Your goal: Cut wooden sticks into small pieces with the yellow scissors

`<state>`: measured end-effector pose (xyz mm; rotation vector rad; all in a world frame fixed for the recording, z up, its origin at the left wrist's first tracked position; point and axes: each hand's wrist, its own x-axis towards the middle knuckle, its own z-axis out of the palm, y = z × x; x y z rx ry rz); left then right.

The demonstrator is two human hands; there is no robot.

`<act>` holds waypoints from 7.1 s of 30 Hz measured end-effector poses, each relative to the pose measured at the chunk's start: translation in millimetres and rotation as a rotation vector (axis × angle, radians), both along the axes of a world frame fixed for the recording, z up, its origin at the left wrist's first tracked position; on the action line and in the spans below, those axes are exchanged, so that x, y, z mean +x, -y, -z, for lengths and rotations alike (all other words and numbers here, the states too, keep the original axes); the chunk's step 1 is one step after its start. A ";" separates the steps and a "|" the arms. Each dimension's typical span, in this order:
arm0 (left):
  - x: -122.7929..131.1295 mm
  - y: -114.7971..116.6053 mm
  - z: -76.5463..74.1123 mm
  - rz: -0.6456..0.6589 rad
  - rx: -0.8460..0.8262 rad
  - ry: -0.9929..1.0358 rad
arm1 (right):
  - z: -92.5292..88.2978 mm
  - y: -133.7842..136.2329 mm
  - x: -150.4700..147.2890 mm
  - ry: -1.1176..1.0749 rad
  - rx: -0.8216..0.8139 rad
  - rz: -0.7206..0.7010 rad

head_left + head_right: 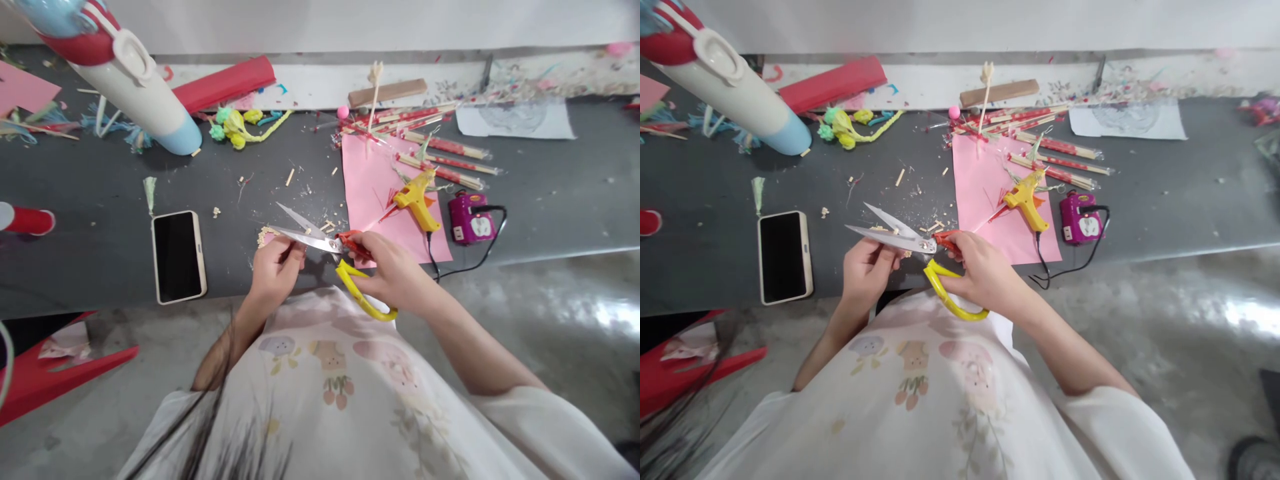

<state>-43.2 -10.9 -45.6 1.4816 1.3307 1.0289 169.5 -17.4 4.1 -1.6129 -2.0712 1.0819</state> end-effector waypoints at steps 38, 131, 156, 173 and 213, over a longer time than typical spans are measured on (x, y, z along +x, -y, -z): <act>0.1 5.4 -11.5 0.064 -0.087 0.011 | -8.0 -1.1 3.8 0.033 0.055 -0.130; -3.1 -0.9 -13.5 0.197 0.250 -0.312 | -6.3 2.7 7.7 0.059 0.049 -0.077; -0.9 -0.8 -6.7 0.162 0.354 -0.406 | -7.7 3.0 4.4 0.144 -0.021 -0.018; 1.2 -7.9 -8.8 0.353 -0.077 0.034 | -10.2 1.7 10.5 0.095 -0.006 -0.064; 9.1 -5.6 -13.8 0.282 0.153 -0.236 | -15.3 2.9 9.9 0.164 -0.030 -0.047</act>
